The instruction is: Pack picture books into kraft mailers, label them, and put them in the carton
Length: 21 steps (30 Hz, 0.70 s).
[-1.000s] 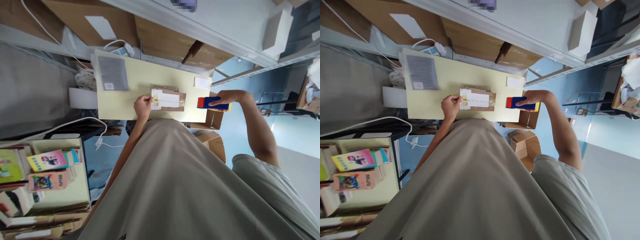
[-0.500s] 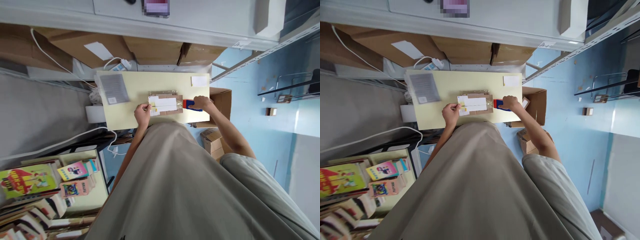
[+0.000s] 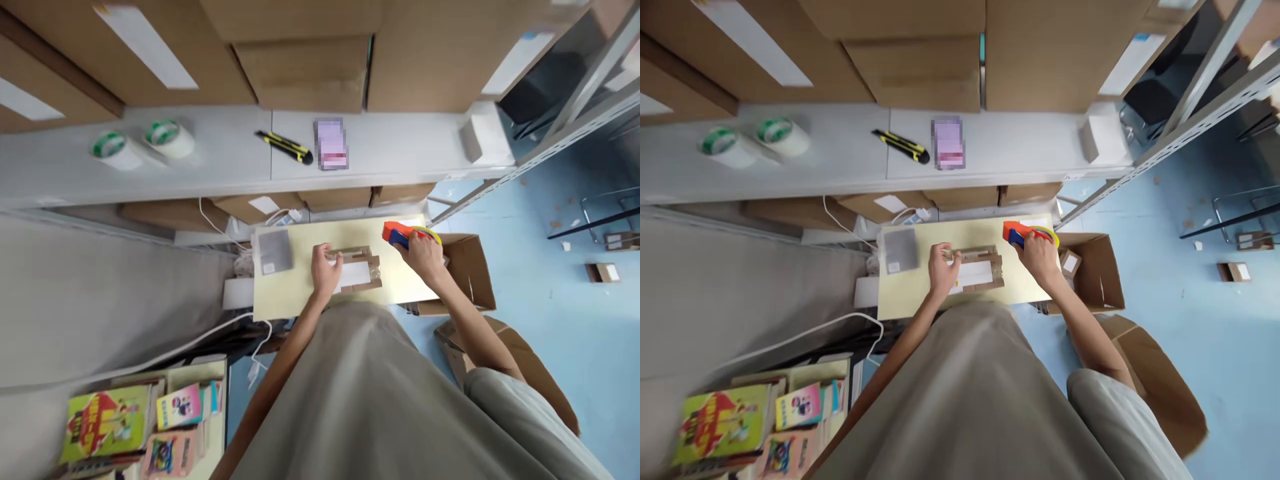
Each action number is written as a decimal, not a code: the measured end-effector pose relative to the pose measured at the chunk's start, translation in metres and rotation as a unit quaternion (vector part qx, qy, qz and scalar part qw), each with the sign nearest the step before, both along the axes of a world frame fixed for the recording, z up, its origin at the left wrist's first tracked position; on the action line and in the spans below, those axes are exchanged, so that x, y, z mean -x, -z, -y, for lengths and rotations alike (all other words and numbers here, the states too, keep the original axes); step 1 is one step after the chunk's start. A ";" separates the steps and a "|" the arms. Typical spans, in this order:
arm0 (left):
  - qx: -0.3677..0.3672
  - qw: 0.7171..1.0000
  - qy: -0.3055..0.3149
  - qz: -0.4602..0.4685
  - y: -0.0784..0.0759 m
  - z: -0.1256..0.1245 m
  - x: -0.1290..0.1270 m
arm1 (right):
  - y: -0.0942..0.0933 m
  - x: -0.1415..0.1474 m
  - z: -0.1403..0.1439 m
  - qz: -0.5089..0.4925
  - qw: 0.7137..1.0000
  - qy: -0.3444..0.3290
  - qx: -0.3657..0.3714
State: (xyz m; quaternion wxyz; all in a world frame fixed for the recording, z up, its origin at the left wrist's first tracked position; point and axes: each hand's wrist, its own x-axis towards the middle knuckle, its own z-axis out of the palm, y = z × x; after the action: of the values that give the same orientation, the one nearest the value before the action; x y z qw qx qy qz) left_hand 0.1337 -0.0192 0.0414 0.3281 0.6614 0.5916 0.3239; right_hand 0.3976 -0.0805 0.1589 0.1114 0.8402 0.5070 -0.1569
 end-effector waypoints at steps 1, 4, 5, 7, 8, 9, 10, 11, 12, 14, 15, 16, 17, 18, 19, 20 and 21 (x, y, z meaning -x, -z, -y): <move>-0.052 0.997 0.043 0.023 -0.016 -0.009 -0.015 | -0.016 -0.005 -0.008 0.005 0.999 0.002 -0.038; -0.180 0.969 0.152 0.074 -0.069 -0.042 -0.068 | -0.054 -0.017 -0.043 0.007 0.986 -0.036 -0.161; -0.201 0.960 0.177 0.084 -0.086 -0.054 -0.087 | -0.063 -0.020 -0.058 0.007 0.978 -0.061 -0.201; -0.228 0.947 0.203 0.101 -0.111 -0.078 -0.122 | -0.075 -0.025 -0.090 0.011 0.958 -0.110 -0.266; -0.236 0.945 0.201 0.104 -0.120 -0.090 -0.137 | -0.078 -0.027 -0.107 0.017 0.949 -0.125 -0.288; -0.239 0.946 0.193 0.106 -0.125 -0.101 -0.150 | -0.081 -0.029 -0.122 0.023 0.944 -0.134 -0.300; -0.238 0.947 0.185 0.106 -0.128 -0.111 -0.159 | -0.082 -0.031 -0.137 0.028 0.943 -0.137 -0.302; -0.233 0.950 0.178 0.106 -0.128 -0.120 -0.167 | -0.083 -0.032 -0.151 0.033 0.945 -0.137 -0.295; -0.226 0.952 0.175 0.106 -0.126 -0.127 -0.171 | -0.083 -0.033 -0.163 0.038 0.949 -0.136 -0.283; -0.209 0.955 0.177 0.110 -0.118 -0.132 -0.173 | -0.081 -0.035 -0.182 0.041 0.957 -0.140 -0.250; -0.201 0.956 0.180 0.114 -0.112 -0.131 -0.171 | -0.079 -0.036 -0.191 0.041 0.961 -0.144 -0.234; -0.192 0.957 0.182 0.117 -0.104 -0.127 -0.168 | -0.076 -0.037 -0.198 0.039 0.963 -0.150 -0.220; -0.182 0.959 0.184 0.120 -0.096 -0.121 -0.163 | -0.072 -0.038 -0.204 0.037 0.965 -0.154 -0.210; -0.171 0.960 0.183 0.122 -0.086 -0.113 -0.157 | -0.068 -0.040 -0.208 0.036 0.966 -0.156 -0.205; -0.158 0.963 0.181 0.123 -0.074 -0.103 -0.148 | -0.064 -0.041 -0.211 0.037 0.965 -0.157 -0.207; -0.143 0.966 0.177 0.123 -0.061 -0.092 -0.138 | -0.059 -0.042 -0.212 0.040 0.963 -0.156 -0.217; -0.126 0.970 0.171 0.121 -0.047 -0.080 -0.125 | -0.052 -0.042 -0.210 0.044 0.959 -0.155 -0.234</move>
State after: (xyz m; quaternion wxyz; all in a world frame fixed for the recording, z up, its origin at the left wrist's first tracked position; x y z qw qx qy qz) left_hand 0.2582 0.0607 0.0884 0.3620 0.7448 0.3798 0.4123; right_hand 0.4397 0.1294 0.2112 -0.0432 0.7597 0.6485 0.0224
